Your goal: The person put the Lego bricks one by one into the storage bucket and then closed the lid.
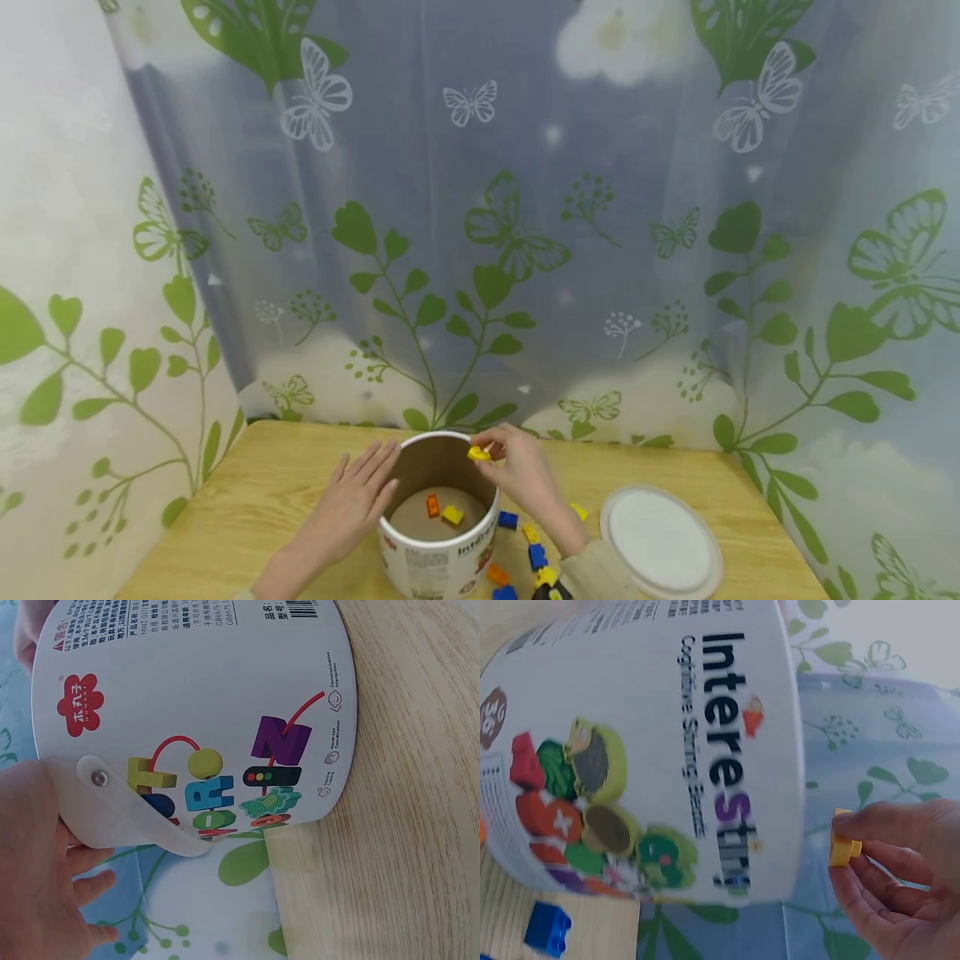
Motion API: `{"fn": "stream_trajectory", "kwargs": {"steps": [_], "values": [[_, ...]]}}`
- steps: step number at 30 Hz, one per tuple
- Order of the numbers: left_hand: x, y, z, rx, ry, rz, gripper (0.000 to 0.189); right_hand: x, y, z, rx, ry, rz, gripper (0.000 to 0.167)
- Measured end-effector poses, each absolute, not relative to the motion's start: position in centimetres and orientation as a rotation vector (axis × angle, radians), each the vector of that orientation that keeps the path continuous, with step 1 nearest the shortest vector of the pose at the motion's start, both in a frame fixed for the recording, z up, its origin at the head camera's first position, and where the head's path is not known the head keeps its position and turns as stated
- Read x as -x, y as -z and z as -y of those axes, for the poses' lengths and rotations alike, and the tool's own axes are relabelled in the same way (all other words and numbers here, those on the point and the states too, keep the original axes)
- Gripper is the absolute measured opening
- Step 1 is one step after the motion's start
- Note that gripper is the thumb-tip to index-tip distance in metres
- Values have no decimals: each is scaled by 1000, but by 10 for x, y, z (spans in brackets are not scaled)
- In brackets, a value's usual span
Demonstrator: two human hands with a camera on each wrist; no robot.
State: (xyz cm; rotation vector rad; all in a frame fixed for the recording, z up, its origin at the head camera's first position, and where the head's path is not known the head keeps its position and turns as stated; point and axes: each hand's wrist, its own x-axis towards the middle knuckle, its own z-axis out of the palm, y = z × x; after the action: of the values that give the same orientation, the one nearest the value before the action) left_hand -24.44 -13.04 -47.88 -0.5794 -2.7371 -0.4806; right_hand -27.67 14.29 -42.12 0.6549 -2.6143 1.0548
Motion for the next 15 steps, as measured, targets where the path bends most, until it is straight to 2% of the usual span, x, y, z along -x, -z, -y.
{"fn": "stream_trajectory", "kwargs": {"steps": [15], "values": [[246, 479, 131, 591, 471, 2741, 55, 297, 446, -106, -825, -961, 2557, 20]]}}
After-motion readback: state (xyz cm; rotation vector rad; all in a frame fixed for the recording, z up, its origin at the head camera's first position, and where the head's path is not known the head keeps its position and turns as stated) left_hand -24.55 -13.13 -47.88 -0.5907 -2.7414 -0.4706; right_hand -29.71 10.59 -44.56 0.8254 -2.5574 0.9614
